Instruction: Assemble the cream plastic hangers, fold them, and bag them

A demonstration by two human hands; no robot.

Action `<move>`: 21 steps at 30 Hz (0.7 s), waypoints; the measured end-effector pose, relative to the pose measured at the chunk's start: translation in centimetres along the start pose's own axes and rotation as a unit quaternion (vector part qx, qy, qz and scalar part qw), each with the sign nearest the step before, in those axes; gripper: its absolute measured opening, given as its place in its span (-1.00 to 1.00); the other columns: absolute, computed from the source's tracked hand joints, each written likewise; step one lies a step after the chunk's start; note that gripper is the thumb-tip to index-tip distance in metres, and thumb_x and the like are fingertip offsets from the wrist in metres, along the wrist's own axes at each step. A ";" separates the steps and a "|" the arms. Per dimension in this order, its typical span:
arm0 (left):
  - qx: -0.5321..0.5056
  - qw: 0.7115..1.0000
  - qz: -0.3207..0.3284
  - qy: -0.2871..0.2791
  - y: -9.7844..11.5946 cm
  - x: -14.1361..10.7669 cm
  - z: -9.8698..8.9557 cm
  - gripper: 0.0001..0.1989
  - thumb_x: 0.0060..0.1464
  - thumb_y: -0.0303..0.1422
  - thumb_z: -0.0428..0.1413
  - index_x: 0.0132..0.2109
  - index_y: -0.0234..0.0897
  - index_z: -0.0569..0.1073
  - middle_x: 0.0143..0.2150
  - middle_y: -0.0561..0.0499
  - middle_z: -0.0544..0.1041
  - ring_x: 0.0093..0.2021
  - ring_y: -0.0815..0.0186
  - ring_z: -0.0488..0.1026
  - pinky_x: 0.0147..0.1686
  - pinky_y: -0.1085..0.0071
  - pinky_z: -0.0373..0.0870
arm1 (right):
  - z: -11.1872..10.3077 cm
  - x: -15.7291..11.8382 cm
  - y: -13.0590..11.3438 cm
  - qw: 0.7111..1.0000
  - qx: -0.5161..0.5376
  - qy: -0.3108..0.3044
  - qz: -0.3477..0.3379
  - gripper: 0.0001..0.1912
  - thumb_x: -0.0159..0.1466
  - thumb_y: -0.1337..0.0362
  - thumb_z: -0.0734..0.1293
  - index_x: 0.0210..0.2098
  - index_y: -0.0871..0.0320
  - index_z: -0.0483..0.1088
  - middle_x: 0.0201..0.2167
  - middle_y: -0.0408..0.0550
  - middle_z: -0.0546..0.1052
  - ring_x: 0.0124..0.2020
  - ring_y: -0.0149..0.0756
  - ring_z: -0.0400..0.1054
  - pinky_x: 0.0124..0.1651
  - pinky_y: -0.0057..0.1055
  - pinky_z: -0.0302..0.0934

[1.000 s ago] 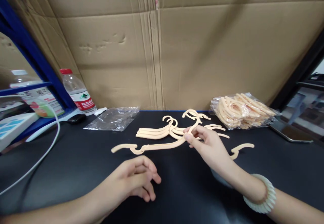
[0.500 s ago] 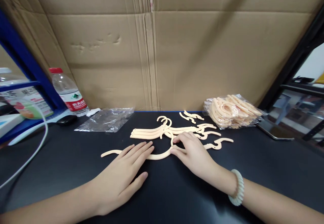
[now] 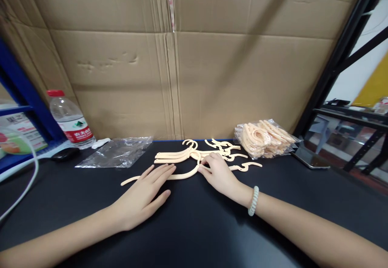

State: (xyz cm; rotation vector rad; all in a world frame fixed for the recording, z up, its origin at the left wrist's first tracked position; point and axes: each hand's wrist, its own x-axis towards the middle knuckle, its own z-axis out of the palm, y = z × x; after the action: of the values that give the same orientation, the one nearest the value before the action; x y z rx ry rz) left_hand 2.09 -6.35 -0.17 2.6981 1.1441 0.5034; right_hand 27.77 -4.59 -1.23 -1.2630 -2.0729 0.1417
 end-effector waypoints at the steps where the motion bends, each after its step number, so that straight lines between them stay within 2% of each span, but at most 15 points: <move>1: -0.005 1.000 0.003 0.012 0.0 -0.1 -0.1 -0.51 0.24 -0.30 -0.05 0.29 -0.23 0.19 0.32 -0.17 0.22 0.32 0.04 0.09 0.29 -0.05 -0.14 | -0.3 0.2 0.2 1.000 -0.001 0.009 0.002 -0.93 0.30 0.32 0.30 -0.33 0.16 0.38 -0.31 -0.03 0.47 -0.23 -0.18 0.34 -0.13 -0.25 0.24; 6: -0.035 0.997 0.041 0.052 0.2 -0.5 -0.4 -0.58 0.23 -0.39 -0.05 0.22 -0.14 0.32 0.26 -0.09 0.32 0.27 0.06 0.18 0.28 -0.03 -0.09 | -3.2 2.5 2.8 0.984 -0.160 0.027 0.068 -0.86 0.32 0.33 0.24 -0.26 0.19 0.45 -0.28 0.01 0.54 -0.17 -0.17 0.37 -0.09 -0.31 0.21; 10: -0.027 0.997 0.071 0.009 0.8 -0.9 -0.5 -0.53 0.26 -0.33 -0.06 0.29 -0.14 0.20 0.32 -0.08 0.23 0.31 0.05 0.10 0.29 -0.05 -0.13 | -4.6 4.8 5.6 0.969 -0.213 -0.012 0.124 -0.76 0.26 0.25 0.30 -0.48 0.20 0.49 -0.47 0.04 0.55 -0.33 -0.13 0.41 -0.23 -0.33 0.20; 12: -0.021 0.996 0.079 -0.034 1.0 -1.2 -0.5 -0.47 0.28 -0.27 -0.08 0.35 -0.14 0.06 0.37 -0.07 0.12 0.35 0.04 0.03 0.29 -0.08 -0.14 | -4.4 5.4 6.3 0.961 -0.230 -0.032 0.152 -0.70 0.23 0.18 0.33 -0.57 0.18 0.48 -0.56 0.04 0.53 -0.42 -0.16 0.42 -0.33 -0.37 0.18; 15: -0.004 0.993 0.081 -0.083 1.2 -1.5 -0.5 -0.42 0.30 -0.21 -0.13 0.38 -0.18 -0.07 0.40 -0.08 0.01 0.38 0.06 -0.07 0.30 -0.07 -0.14 | -3.4 5.9 6.5 0.950 -0.249 -0.043 0.185 -0.68 0.19 0.15 0.34 -0.60 0.19 0.48 -0.59 0.06 0.52 -0.44 -0.15 0.44 -0.38 -0.40 0.17; 21: 0.005 0.992 0.083 -0.091 1.5 -2.0 -1.0 -0.43 0.28 -0.20 -0.11 0.37 -0.22 0.00 0.38 -0.14 0.08 0.36 0.02 -0.03 0.29 -0.09 -0.11 | -2.2 6.7 6.3 0.940 -0.247 -0.027 0.234 -0.77 0.13 0.22 0.36 -0.54 0.25 0.50 -0.52 0.18 0.54 -0.35 -0.01 0.46 -0.33 -0.32 0.19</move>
State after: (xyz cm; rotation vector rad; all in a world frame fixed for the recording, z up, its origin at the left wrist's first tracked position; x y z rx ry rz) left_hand 1.43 -8.83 0.72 2.7943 0.8821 0.2652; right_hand 31.90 3.57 1.12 -2.0705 -1.8738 -0.1472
